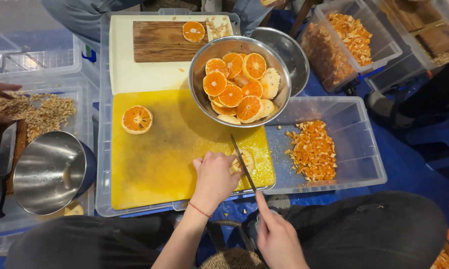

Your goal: Slicing oranges into rounds on a cutting board and placing them in a bowl.

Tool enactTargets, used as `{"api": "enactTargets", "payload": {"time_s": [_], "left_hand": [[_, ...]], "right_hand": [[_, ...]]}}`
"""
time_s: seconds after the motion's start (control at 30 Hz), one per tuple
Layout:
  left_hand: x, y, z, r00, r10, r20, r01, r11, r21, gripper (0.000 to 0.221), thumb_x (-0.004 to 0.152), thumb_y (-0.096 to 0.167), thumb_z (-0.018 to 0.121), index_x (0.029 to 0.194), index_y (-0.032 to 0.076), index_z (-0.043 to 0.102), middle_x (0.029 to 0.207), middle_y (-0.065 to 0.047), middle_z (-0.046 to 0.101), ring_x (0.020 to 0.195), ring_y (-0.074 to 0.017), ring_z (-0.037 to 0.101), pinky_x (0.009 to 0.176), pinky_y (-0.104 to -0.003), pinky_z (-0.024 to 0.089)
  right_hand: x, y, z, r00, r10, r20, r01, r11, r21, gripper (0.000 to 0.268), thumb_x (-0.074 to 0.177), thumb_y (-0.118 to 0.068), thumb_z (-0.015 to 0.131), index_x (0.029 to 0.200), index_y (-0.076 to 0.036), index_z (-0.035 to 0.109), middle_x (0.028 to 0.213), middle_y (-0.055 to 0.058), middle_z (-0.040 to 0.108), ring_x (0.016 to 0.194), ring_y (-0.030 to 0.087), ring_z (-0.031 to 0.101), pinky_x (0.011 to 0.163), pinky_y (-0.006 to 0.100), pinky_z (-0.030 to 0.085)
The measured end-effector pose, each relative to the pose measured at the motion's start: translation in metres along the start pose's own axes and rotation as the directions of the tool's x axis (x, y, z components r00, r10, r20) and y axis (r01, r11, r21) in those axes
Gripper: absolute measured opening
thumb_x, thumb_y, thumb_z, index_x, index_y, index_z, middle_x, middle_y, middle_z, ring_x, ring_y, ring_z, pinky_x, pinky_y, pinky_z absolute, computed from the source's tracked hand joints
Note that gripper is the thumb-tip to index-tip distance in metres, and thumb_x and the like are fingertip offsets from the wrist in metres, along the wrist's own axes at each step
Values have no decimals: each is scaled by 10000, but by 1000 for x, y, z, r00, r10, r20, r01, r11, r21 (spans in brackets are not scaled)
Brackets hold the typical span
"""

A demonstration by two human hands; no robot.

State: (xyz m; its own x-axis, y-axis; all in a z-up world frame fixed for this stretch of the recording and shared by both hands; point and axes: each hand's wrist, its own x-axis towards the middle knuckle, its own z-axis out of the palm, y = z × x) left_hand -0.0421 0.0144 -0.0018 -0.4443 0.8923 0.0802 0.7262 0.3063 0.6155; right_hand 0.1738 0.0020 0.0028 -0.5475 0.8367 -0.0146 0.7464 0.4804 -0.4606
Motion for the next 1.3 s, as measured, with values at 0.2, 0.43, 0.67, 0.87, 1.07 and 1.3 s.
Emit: {"api": "enactTargets", "payload": {"time_s": [0.2, 0.43, 0.67, 0.87, 1.07, 1.3], "left_hand": [[-9, -2, -7, 999, -36, -21, 36, 999, -23, 294, 731, 259, 782, 980, 103, 769, 851, -113, 703, 815, -307, 583, 815, -444, 358], [-12, -6, -4, 998, -50, -27, 48, 996, -80, 126, 767, 204, 718, 868, 145, 764, 774, -22, 733, 748, -300, 612, 769, -432, 358], [-8, -11, 4, 997, -76, 29, 79, 992, -103, 162, 763, 188, 753, 912, 140, 796, 759, -71, 698, 796, -289, 621, 777, -424, 361], [-16, -5, -6, 998, -57, -26, 56, 998, -34, 198, 776, 175, 747, 958, 122, 805, 791, -132, 707, 774, -340, 617, 763, -465, 387], [-13, -60, -59, 963, -161, -216, 171, 985, 28, 347, 791, 336, 726, 1086, 167, 798, 1007, -82, 771, 932, -318, 683, 838, -478, 436], [44, -258, -80, 885, -387, -257, 461, 657, 597, 803, 860, 815, 440, 1267, 191, 739, 1133, -179, 763, 936, -372, 742, 721, -472, 573]], "right_hand": [[-23, 19, 5, 1000, 0, -24, 1, 999, 36, 671, 808, -51, 654, 1447, -240, 569, 614, 39, 709, 469, 175, 670, 525, 323, 545], [-48, 12, -11, 998, 53, -46, -47, 991, 123, 628, 792, -29, 663, 1382, -242, 646, 598, -5, 774, 441, 74, 683, 527, 218, 550], [-14, 5, -5, 999, -24, 23, 22, 996, 90, 698, 757, -11, 659, 1422, -214, 598, 628, 90, 759, 474, 205, 745, 534, 336, 585], [-27, 24, 24, 997, -52, -61, 57, 994, 93, 651, 814, -32, 668, 1430, -229, 594, 646, 104, 735, 460, 222, 686, 507, 365, 550], [-35, -2, 6, 993, -53, -103, 81, 955, 286, 581, 761, 30, 670, 1332, -80, 662, 1201, 94, 799, 1037, 154, 816, 801, 232, 633], [9, 33, -10, 964, 262, 46, -259, 885, 387, 589, 791, -29, 639, 1352, -207, 674, 1048, -17, 904, 777, 82, 842, 675, 209, 620]]}}
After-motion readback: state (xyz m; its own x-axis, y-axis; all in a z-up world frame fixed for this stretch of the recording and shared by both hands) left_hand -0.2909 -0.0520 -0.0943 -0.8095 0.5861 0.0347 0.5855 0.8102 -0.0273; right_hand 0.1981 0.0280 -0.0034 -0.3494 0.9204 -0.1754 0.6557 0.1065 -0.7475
